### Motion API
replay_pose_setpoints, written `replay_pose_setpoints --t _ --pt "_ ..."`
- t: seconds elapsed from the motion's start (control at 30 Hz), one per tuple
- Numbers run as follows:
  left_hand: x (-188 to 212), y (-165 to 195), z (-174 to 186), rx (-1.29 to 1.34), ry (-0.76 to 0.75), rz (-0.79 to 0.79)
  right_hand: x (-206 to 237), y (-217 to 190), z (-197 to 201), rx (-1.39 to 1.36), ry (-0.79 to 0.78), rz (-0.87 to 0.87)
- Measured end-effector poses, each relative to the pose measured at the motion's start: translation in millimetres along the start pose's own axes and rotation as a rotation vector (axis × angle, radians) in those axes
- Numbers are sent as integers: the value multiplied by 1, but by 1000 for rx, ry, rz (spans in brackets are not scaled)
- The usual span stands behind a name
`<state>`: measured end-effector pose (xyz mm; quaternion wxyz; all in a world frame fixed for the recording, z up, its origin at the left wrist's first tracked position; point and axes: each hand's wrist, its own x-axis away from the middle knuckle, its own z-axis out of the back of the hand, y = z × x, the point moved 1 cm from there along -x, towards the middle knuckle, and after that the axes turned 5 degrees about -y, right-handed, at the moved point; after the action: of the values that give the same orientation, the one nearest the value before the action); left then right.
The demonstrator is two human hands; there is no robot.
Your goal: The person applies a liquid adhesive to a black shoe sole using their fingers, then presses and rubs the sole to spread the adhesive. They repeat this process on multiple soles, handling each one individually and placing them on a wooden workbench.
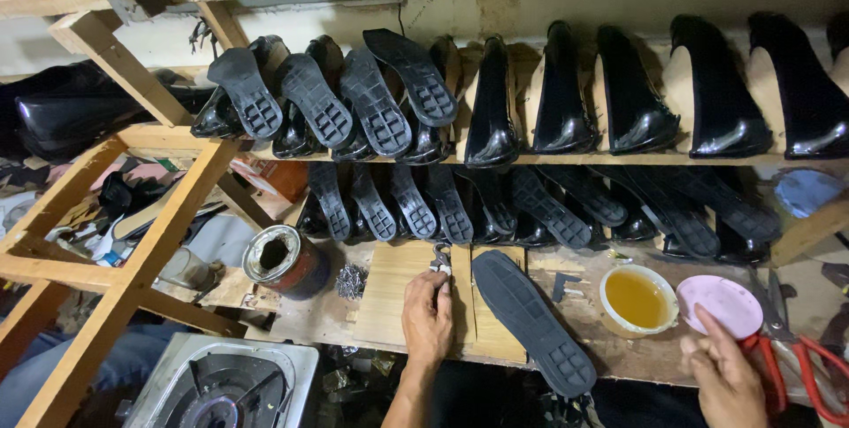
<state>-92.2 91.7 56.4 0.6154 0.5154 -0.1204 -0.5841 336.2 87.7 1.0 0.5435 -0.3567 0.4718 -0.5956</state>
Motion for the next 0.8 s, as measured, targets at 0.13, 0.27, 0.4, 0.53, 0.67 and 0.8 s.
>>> replay_pose_setpoints --t 0.13,0.27,0.4,0.53,0.67,0.8 --pt "0 0 -1 -19 -9 20 5 19 11 258 15 36" --pt "0 -1 -1 -11 9 13 2 21 8 137 129 -30" --pt "2 -5 -2 -9 18 5 -14 5 8 125 153 55" --pt "3 -13 -3 -13 13 -35 -21 -14 -1 254 123 41" --pt "6 -21 -2 -45 -6 -30 -18 -26 -21 407 200 34" --pt "8 -26 -2 -91 3 -38 -13 -31 -32 488 243 106"
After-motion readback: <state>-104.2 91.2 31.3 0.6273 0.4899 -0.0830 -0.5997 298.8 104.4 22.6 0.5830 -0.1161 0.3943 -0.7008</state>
